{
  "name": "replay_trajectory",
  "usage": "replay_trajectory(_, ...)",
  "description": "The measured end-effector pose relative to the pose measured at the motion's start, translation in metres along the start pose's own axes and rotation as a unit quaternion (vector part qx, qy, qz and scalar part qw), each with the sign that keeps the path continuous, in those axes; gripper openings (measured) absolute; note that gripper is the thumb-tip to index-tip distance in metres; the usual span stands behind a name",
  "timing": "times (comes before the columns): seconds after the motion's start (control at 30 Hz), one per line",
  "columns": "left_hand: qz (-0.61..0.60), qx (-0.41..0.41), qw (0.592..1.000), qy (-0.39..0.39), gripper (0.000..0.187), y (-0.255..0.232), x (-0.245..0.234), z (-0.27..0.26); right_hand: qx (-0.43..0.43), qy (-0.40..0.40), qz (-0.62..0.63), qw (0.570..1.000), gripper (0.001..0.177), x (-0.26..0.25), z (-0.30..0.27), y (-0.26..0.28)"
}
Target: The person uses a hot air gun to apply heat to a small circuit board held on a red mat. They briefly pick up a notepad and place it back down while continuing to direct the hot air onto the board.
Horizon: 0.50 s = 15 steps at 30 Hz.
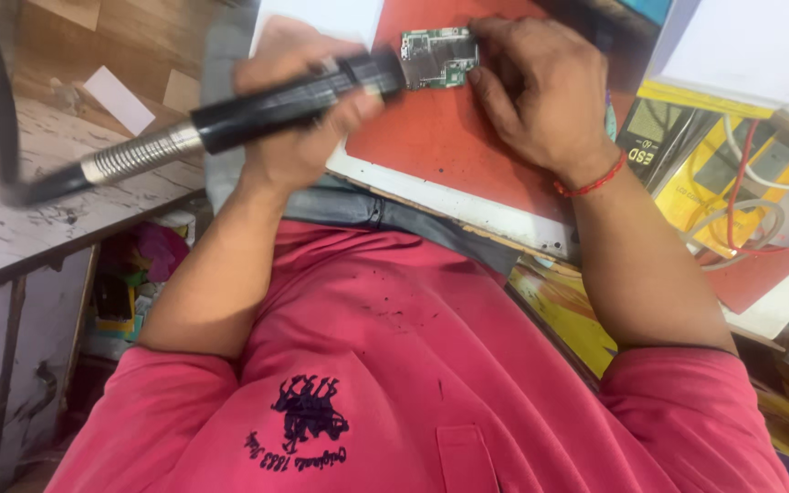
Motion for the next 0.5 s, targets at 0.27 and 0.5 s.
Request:
replay_trajectory(0.27,0.020,0.040,0.999,-0.026,0.034,-0.009,-0.007,0.003,0.008,-0.016,-0.004,1.000,0.029,-0.004,0.008,0.005)
replay_trajectory(0.5,0.014,0.017,0.999,-0.036,0.037,0.002,-0.007,-0.005,0.032,-0.013,0.006,0.999,0.030,0.000,0.006,0.002)
Point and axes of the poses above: each hand's wrist, its own z-axis towards the middle knuckle, its own x-axis out of the palm, y = z × x, the point moved 9 cm from there along z, towards the middle knuckle, and after that the axes turned 5 degrees about x, right-handed, at the moved point
